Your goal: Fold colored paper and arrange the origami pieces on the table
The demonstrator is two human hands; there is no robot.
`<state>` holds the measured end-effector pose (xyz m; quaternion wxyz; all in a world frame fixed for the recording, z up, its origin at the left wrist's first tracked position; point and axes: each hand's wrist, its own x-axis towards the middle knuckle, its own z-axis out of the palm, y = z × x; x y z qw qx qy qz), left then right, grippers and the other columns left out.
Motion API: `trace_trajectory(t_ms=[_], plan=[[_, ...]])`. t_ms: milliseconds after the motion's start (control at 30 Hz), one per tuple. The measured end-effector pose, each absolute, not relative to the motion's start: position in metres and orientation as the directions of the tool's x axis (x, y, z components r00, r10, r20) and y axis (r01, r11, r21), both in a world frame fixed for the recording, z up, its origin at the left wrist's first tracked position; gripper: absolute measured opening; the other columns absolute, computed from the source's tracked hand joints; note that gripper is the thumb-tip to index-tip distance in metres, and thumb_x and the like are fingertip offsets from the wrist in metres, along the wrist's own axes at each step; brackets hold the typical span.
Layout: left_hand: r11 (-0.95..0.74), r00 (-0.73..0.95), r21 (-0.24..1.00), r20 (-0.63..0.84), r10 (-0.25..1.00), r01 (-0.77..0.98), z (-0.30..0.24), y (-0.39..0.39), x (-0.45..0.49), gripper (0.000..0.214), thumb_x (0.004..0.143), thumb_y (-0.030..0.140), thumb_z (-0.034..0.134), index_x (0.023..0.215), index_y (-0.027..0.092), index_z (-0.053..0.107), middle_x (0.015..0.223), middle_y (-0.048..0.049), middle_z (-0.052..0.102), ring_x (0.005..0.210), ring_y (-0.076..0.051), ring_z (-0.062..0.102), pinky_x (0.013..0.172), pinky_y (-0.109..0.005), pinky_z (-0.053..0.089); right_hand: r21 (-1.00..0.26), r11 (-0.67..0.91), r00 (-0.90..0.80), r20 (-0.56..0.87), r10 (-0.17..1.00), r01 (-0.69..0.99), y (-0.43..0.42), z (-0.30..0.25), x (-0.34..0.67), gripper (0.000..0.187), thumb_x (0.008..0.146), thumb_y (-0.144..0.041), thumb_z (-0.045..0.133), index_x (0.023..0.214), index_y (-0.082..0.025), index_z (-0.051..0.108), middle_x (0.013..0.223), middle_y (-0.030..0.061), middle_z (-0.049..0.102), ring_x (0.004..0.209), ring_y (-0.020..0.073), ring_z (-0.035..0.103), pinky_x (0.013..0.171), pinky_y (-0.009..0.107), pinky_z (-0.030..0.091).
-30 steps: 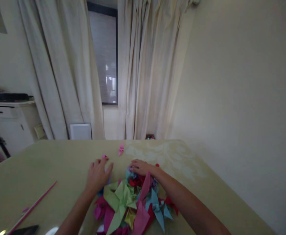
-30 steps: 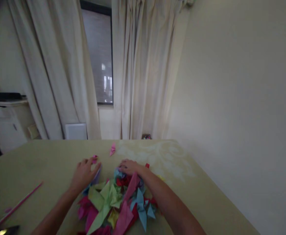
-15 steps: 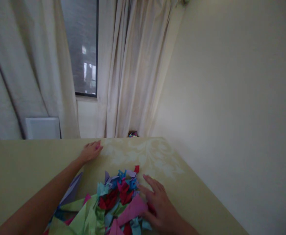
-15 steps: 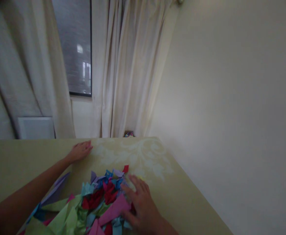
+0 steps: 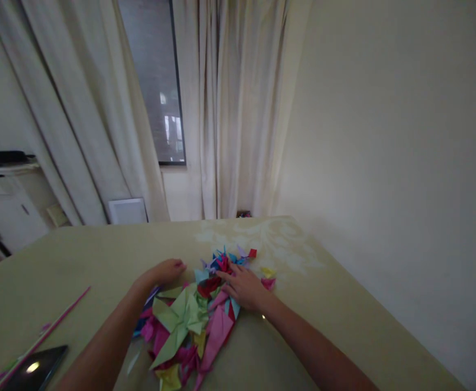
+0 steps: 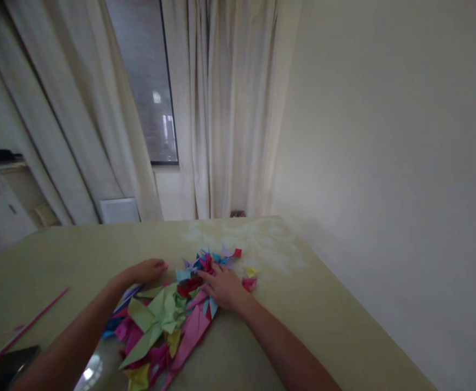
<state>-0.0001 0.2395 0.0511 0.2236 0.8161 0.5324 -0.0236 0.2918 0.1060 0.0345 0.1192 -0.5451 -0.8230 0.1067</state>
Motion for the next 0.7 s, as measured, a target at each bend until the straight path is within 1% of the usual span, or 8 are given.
trace_trajectory(t_ms=[167, 233, 300, 367, 433, 500, 600, 700], plan=[[-0.360, 0.482, 0.416, -0.238, 0.843, 0.835, 0.061, 0.164, -0.021, 0.050, 0.104, 0.054, 0.038, 0.110, 0.023, 0.077, 0.111, -0.0047, 0.080, 0.108, -0.025, 0.072, 0.098, -0.035, 0.055, -0.341, 0.464, -0.436, 0.159, 0.886, 0.818, 0.106, 0.046, 0.278, 0.060, 0.104, -0.049, 0.059, 0.161, -0.037, 0.045, 0.170, 0.0065, 0.041, 0.147, 0.0295, 0.050, 0.120, 0.046, 0.043], [-0.349, 0.448, 0.409, -0.173, 0.877, 0.843, 0.058, 0.132, -0.035, 0.058, 0.103, 0.055, 0.032, 0.126, 0.024, 0.074, 0.133, -0.0090, 0.075, 0.129, -0.031, 0.063, 0.113, -0.044, 0.046, -0.348, 0.445, -0.401, 0.195, 0.895, 0.825, 0.103, 0.053, 0.292, 0.060, 0.104, -0.052, 0.057, 0.161, -0.035, 0.046, 0.169, 0.0052, 0.042, 0.149, 0.0278, 0.047, 0.123, 0.043, 0.039], [-0.282, 0.330, 0.353, -0.084, 0.940, 0.892, 0.046, 0.101, -0.054, 0.062, 0.102, 0.052, 0.031, 0.144, 0.022, 0.065, 0.158, -0.0145, 0.057, 0.150, -0.039, 0.044, 0.124, -0.062, 0.027, -0.354, 0.351, -0.285, 0.225, 0.932, 0.867, 0.103, 0.057, 0.318, 0.061, 0.105, -0.053, 0.054, 0.160, -0.029, 0.047, 0.169, 0.0106, 0.042, 0.152, 0.0325, 0.043, 0.125, 0.049, 0.035], [-0.169, 0.157, 0.249, 0.068, 0.985, 0.954, 0.026, 0.075, -0.072, 0.063, 0.101, 0.054, 0.030, 0.155, 0.032, 0.054, 0.169, -0.0079, 0.044, 0.156, -0.041, 0.035, 0.124, -0.073, 0.017, -0.365, 0.206, -0.127, 0.229, 0.965, 0.908, 0.109, 0.058, 0.347, 0.060, 0.105, -0.051, 0.056, 0.158, -0.024, 0.050, 0.168, 0.0181, 0.040, 0.152, 0.0405, 0.040, 0.123, 0.058, 0.035], [-0.116, 0.090, 0.231, 0.119, 0.989, 0.966, 0.002, 0.055, -0.084, 0.068, 0.098, 0.063, 0.035, 0.159, 0.035, 0.049, 0.172, -0.0049, 0.038, 0.159, -0.041, 0.031, 0.124, -0.073, 0.021, -0.378, 0.074, 0.005, 0.203, 0.979, 0.923, 0.120, 0.054, 0.369, 0.055, 0.104, -0.047, 0.061, 0.154, -0.024, 0.054, 0.165, 0.0204, 0.042, 0.147, 0.0428, 0.045, 0.118, 0.063, 0.039], [-0.178, 0.152, 0.279, 0.111, 0.982, 0.944, -0.020, 0.043, -0.086, 0.073, 0.097, 0.066, 0.037, 0.161, 0.033, 0.046, 0.173, -0.0066, 0.037, 0.158, -0.039, 0.033, 0.124, -0.067, 0.029, -0.393, 0.010, 0.058, 0.160, 0.985, 0.919, 0.135, 0.048, 0.378, 0.047, 0.104, -0.043, 0.065, 0.147, -0.025, 0.058, 0.158, 0.0166, 0.050, 0.138, 0.0366, 0.055, 0.113, 0.060, 0.047], [-0.329, 0.282, 0.343, 0.181, 0.942, 0.880, -0.041, 0.034, -0.073, 0.068, 0.100, 0.062, 0.040, 0.164, 0.037, 0.040, 0.170, -0.0066, 0.041, 0.157, -0.035, 0.039, 0.122, -0.060, 0.040, -0.430, 0.051, -0.008, 0.101, 0.995, 0.902, 0.160, 0.040, 0.362, 0.038, 0.104, -0.038, 0.067, 0.138, -0.022, 0.062, 0.145, 0.0111, 0.061, 0.123, 0.0282, 0.065, 0.103, 0.052, 0.056], [-0.516, 0.425, 0.287, 0.325, 0.845, 0.807, -0.049, 0.029, -0.045, 0.082, 0.093, 0.065, 0.059, 0.166, 0.044, 0.030, 0.170, -0.0071, 0.041, 0.158, -0.040, 0.034, 0.117, -0.062, 0.046, -0.481, 0.189, -0.178, 0.069, 0.982, 0.856, 0.182, 0.038, 0.320, 0.037, 0.104, -0.037, 0.067, 0.136, -0.020, 0.063, 0.141, 0.0113, 0.063, 0.119, 0.0278, 0.067, 0.100, 0.051, 0.058]])
